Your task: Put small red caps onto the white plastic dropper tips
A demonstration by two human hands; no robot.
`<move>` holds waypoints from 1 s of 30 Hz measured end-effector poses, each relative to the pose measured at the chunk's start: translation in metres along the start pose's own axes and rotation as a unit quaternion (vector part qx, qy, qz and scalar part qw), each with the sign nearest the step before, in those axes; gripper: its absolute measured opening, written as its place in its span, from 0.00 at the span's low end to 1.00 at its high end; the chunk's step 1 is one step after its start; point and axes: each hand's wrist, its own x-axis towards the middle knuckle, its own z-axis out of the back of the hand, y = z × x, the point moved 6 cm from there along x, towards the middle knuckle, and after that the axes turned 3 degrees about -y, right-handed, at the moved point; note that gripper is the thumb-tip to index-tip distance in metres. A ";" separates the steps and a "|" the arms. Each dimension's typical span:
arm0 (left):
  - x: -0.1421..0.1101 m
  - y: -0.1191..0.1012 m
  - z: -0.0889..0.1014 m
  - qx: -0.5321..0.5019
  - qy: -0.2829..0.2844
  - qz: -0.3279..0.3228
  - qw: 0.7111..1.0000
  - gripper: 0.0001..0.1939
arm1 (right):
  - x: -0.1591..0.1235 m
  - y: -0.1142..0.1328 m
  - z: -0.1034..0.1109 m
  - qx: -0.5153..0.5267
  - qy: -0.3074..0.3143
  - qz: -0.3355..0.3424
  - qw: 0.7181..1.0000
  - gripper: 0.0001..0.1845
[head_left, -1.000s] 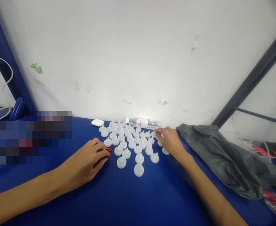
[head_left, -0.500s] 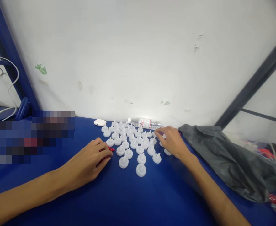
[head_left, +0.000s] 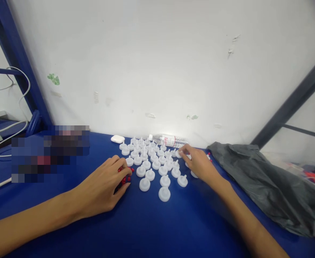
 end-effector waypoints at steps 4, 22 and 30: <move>0.002 0.002 -0.001 -0.003 0.013 -0.005 1.000 0.10 | -0.004 0.015 0.006 0.063 -0.074 0.054 0.994 0.08; 0.002 -0.017 0.025 -0.136 -0.147 -0.055 0.978 0.12 | -0.049 0.149 0.009 0.185 -0.088 0.298 0.932 0.12; 0.005 -0.031 0.033 -0.144 -0.154 -0.091 0.973 0.08 | -0.051 0.155 0.011 0.182 -0.099 0.326 0.922 0.13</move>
